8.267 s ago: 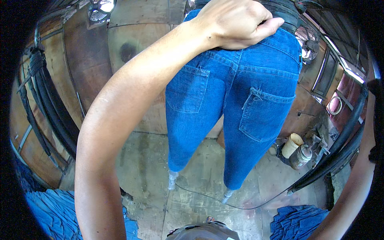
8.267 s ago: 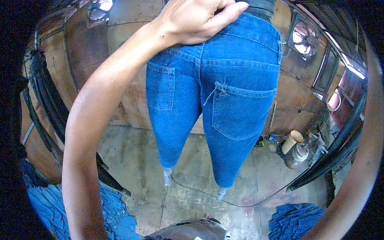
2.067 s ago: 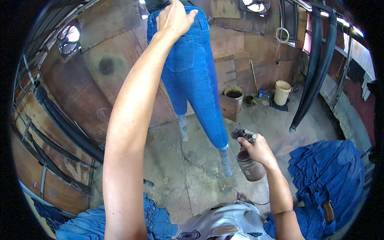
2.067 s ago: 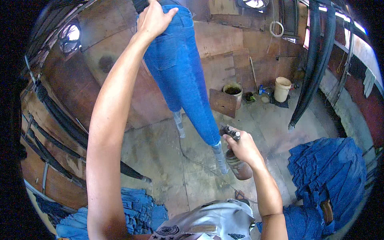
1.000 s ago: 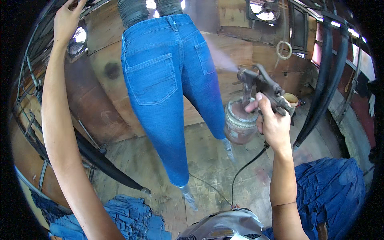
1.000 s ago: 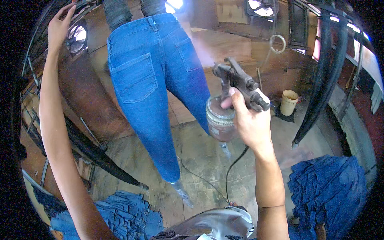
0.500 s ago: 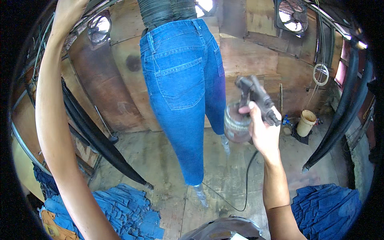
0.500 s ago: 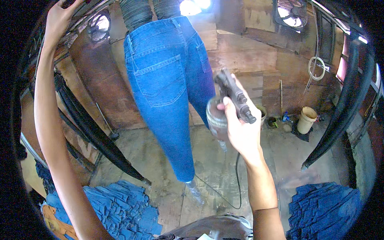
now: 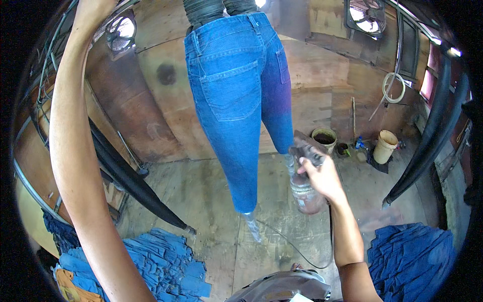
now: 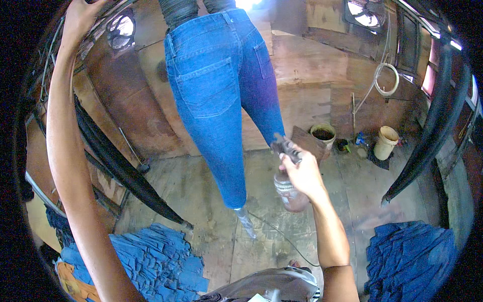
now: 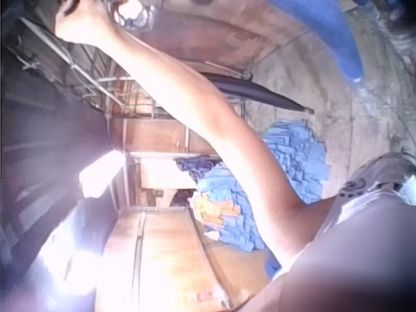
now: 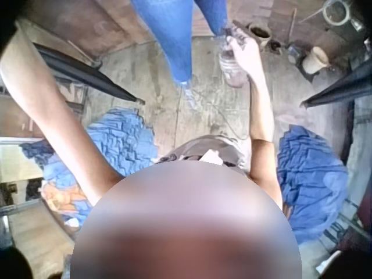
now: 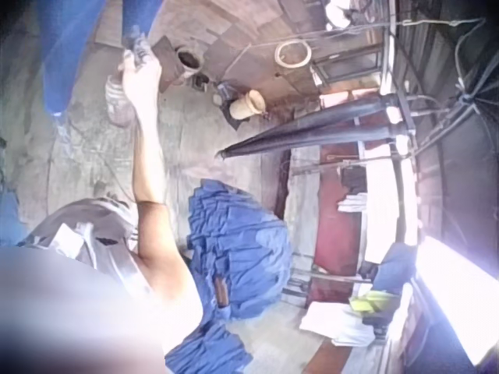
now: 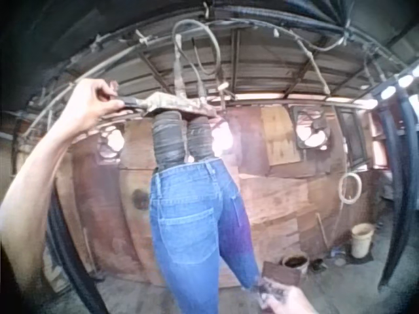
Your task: The person repeatedly picks up blue jeans from a pile, places them on a mannequin, and sprays them with a handheld spray gun. After spraying, the jeans are removed and returned to the pile. The process is repeated multiple times.
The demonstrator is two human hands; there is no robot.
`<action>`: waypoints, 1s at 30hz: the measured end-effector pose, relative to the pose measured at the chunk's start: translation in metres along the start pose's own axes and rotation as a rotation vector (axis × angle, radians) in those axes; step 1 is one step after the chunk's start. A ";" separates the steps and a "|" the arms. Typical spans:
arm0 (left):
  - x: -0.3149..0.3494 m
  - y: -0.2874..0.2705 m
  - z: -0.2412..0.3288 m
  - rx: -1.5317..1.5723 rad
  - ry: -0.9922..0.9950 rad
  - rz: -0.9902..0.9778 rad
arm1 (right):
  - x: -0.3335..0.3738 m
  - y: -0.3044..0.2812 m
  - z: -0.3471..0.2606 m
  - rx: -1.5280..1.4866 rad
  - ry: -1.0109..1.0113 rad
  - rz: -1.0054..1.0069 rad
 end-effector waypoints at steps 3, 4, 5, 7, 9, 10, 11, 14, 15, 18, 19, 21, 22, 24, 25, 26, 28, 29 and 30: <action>-0.002 0.001 -0.009 0.021 -0.019 -0.005 | 0.020 -0.023 -0.053 -0.095 -0.043 0.040; -0.001 0.002 -0.013 0.030 -0.026 -0.007 | 0.025 -0.025 -0.071 -0.068 -0.056 0.054; -0.002 0.001 -0.015 0.035 -0.027 -0.004 | 0.033 -0.030 -0.091 -0.114 -0.112 0.123; 0.000 0.001 -0.018 0.033 -0.009 -0.003 | 0.048 -0.035 -0.119 -0.187 -0.189 0.221; 0.002 0.001 -0.021 0.033 0.002 0.001 | 0.052 -0.027 -0.122 -0.142 -0.082 0.148; 0.002 0.001 -0.023 0.045 -0.008 0.002 | 0.056 -0.022 -0.113 -0.082 0.024 0.132; 0.002 0.000 -0.026 0.058 -0.016 0.004 | 0.061 -0.012 -0.114 -0.062 0.013 0.095; 0.002 -0.004 -0.028 0.068 0.000 0.039 | 0.081 0.017 -0.094 0.015 0.141 0.045; 0.000 -0.001 -0.035 0.137 -0.049 0.020 | 0.084 0.025 -0.091 0.119 0.163 0.013; -0.001 -0.007 -0.035 0.039 0.021 0.065 | 0.093 0.037 -0.117 0.157 0.021 0.091; -0.002 -0.005 -0.040 0.057 -0.005 0.054 | 0.097 0.038 -0.136 0.095 -0.098 0.149; -0.003 -0.002 -0.051 0.087 -0.057 0.030 | 0.108 0.035 -0.170 -0.013 -0.250 0.266; -0.004 -0.003 -0.050 0.115 -0.011 0.040 | 0.111 0.037 -0.180 -0.022 -0.258 0.295; -0.004 -0.005 -0.046 0.166 0.080 0.060 | 0.116 0.040 -0.194 -0.035 -0.275 0.318; -0.006 -0.002 -0.052 0.153 0.044 0.039 | 0.116 0.043 -0.195 0.016 -0.256 0.312; -0.007 0.001 -0.058 0.139 0.007 0.019 | 0.115 0.047 -0.190 -0.006 -0.232 0.288; -0.009 0.005 -0.066 0.167 -0.021 -0.009 | 0.110 0.058 -0.170 0.032 -0.182 0.214; -0.010 0.005 -0.068 0.209 -0.013 -0.013 | 0.108 0.064 -0.156 0.079 -0.156 0.153; -0.009 0.006 -0.072 0.248 -0.005 -0.013 | 0.100 0.076 -0.134 0.013 -0.085 0.108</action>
Point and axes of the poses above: each hand's wrist, its own x-axis away from the middle knuckle, its own y-axis out of the palm, z = x × y, the point moved 10 cm from there along -x, towards the middle knuckle, and after that the axes turned 1 degree about -y, right-handed, at the moved point
